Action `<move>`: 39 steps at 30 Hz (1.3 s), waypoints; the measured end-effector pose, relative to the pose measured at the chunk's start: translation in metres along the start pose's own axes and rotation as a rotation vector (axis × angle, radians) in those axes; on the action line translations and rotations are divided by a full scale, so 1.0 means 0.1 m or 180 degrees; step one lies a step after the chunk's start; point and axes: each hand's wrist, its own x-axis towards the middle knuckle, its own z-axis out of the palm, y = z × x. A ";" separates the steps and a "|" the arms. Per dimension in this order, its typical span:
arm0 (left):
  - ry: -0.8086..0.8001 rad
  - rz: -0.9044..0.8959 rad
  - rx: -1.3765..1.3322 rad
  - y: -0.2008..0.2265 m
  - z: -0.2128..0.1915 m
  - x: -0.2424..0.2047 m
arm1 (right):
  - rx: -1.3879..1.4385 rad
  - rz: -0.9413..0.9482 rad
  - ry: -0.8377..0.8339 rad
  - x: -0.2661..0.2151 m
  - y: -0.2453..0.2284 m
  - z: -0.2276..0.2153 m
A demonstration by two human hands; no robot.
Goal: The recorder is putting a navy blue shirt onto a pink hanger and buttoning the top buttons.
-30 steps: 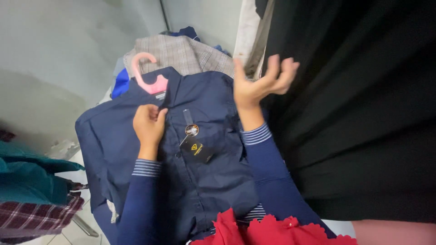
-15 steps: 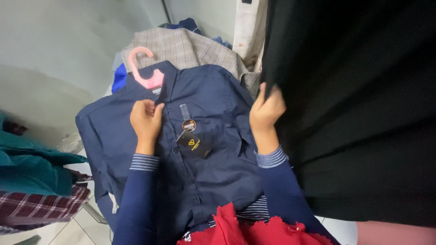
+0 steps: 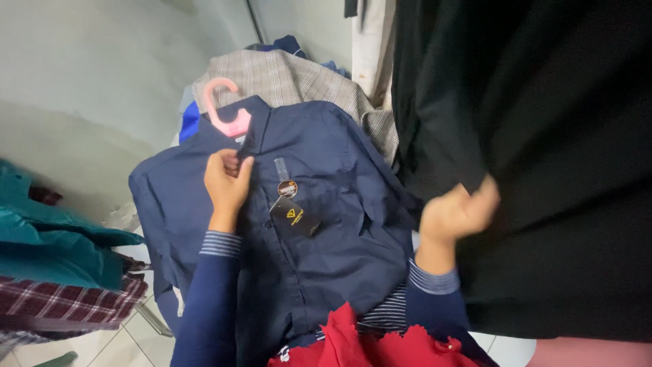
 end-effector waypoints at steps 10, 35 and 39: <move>-0.1425 -0.0152 -0.2912 1.98 0.04 -0.07 | 0.1189 -0.1329 -0.2427 0.23 -1.33 -0.19; -0.2847 -0.1038 -0.1644 1.55 0.35 -1.15 | 0.0688 -0.0897 -0.2289 0.00 -1.14 -0.13; -0.2794 -0.0981 -0.1670 1.67 0.18 -1.04 | 0.0732 -0.0780 -0.2402 -0.11 -1.03 -0.14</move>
